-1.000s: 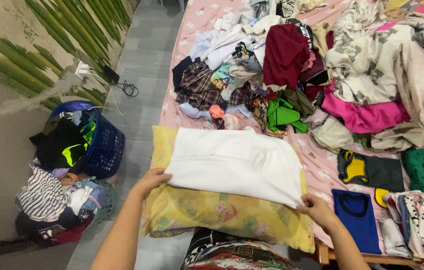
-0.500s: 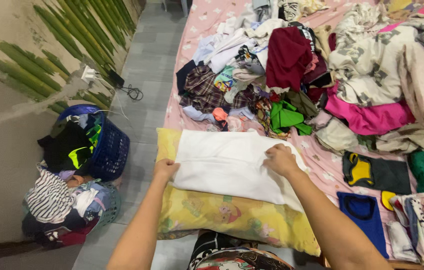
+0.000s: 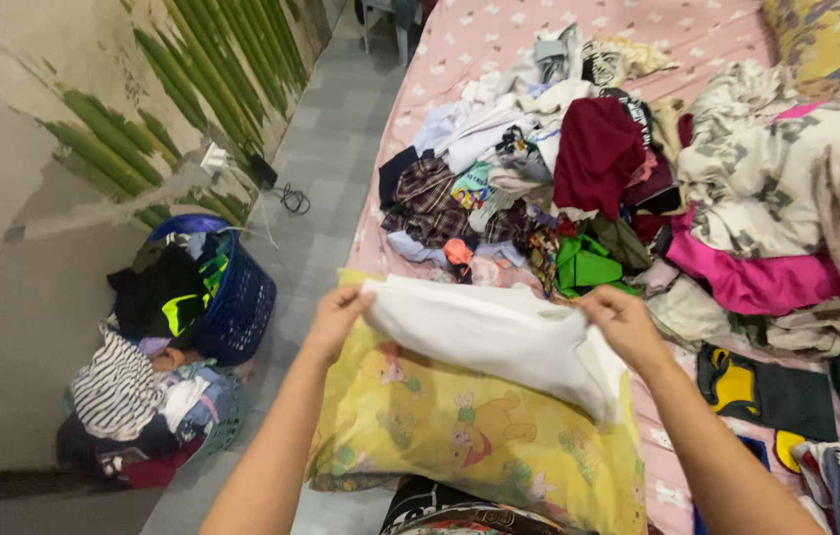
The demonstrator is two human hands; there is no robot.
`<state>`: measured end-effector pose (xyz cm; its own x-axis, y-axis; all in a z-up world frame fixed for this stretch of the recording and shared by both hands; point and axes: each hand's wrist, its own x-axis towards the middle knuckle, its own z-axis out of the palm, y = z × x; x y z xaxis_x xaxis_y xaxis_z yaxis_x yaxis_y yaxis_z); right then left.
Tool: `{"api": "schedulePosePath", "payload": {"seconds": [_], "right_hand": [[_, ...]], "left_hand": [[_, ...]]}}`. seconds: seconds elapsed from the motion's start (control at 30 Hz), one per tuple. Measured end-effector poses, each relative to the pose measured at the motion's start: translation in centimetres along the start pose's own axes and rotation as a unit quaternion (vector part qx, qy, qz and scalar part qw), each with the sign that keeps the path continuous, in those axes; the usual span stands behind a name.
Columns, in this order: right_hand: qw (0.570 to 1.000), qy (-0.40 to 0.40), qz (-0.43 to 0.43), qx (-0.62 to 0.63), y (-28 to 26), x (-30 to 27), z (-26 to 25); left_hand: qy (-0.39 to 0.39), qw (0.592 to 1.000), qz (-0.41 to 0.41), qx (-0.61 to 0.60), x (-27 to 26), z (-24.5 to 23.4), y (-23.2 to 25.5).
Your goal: The person folds several garments on a bed, including a blue top, a panda-patterned shirt, a white t-shirt, and a pair of peach shorts. Each item is smoothed, folded into a compact rectangle, and placed on a growing stack of folded clothes.
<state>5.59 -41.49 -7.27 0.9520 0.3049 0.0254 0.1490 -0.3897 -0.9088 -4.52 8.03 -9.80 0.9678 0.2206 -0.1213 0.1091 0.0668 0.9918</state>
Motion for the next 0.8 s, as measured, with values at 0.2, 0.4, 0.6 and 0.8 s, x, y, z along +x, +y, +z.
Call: {"api": "schedulePosePath", "payload": {"seconds": [0.2,0.4,0.6,0.8], "right_hand": [[0.972,0.188,-0.09,-0.11,-4.7,1.1,-6.2],[0.961,0.189,-0.147,-0.14,-13.9,-0.8,-11.3],[0.932,-0.125,0.082,-0.329,-16.5,-6.3,-13.5],[0.937,-0.256,0.069,-0.227,-4.7,-12.4,-13.7]], "left_hand": [[-0.06,0.991,0.111,-0.052,4.5,3.5,8.8],[-0.15,0.946,0.246,-0.149,2.0,6.5,19.3],[-0.243,0.959,0.143,0.015,-1.9,2.4,18.4],[-0.317,0.947,-0.057,-0.016,-8.6,-3.9,8.8]]}}
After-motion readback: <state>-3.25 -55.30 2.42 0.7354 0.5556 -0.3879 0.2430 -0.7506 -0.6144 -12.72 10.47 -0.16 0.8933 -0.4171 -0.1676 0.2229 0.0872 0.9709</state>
